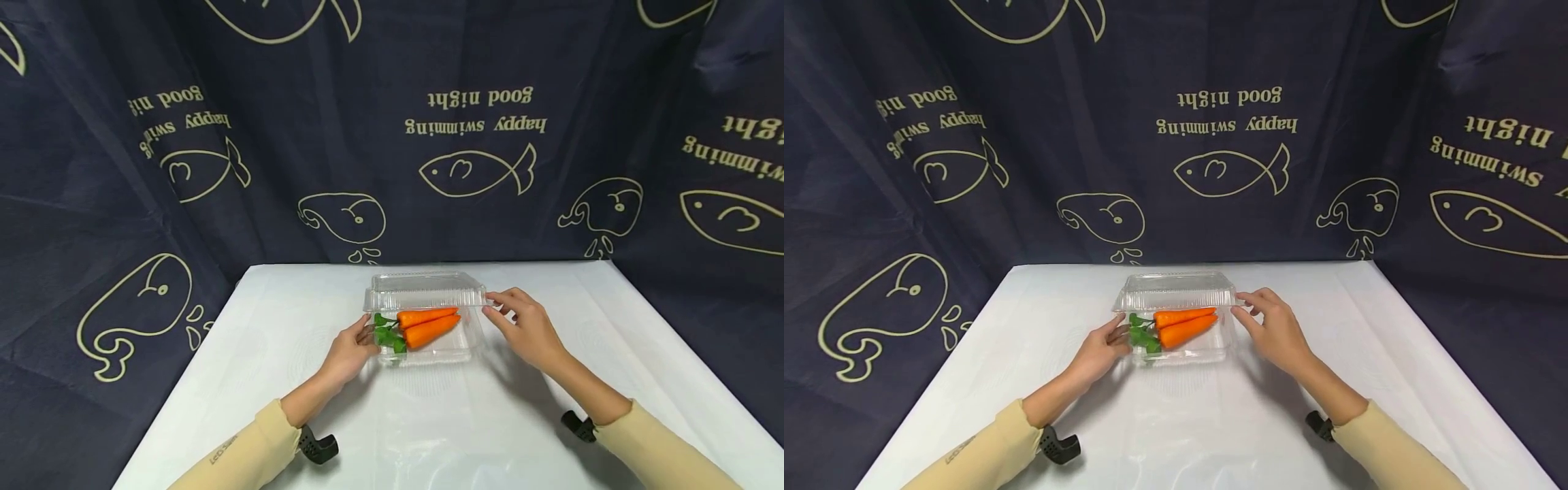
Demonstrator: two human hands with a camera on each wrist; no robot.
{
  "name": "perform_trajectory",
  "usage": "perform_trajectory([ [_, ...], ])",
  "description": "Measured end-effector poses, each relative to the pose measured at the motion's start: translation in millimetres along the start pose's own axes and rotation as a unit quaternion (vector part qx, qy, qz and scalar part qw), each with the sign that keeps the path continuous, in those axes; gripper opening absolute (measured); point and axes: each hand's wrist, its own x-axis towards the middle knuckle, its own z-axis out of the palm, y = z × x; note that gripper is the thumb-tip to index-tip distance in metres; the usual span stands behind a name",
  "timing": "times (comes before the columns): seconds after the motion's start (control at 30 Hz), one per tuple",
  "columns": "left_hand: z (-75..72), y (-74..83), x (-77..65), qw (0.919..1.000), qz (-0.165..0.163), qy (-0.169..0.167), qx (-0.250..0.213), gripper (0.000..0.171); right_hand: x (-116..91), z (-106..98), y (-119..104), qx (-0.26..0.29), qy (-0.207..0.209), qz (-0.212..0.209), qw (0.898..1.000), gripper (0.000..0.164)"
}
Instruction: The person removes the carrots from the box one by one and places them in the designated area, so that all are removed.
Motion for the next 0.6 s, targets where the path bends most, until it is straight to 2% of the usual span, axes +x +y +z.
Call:
perform_trajectory([
  [0.3,-5.9,0.9,0.0,0.9996,-0.005,-0.025,-0.009,0.083,30,-7,-2,0.030,0.014,0.019,0.999,0.023],
  [0.6,-7.7,0.8,-4.7,0.9991,-0.008,-0.042,0.006,0.083,59,-11,4,0.055,0.003,0.046,0.997,0.031],
])
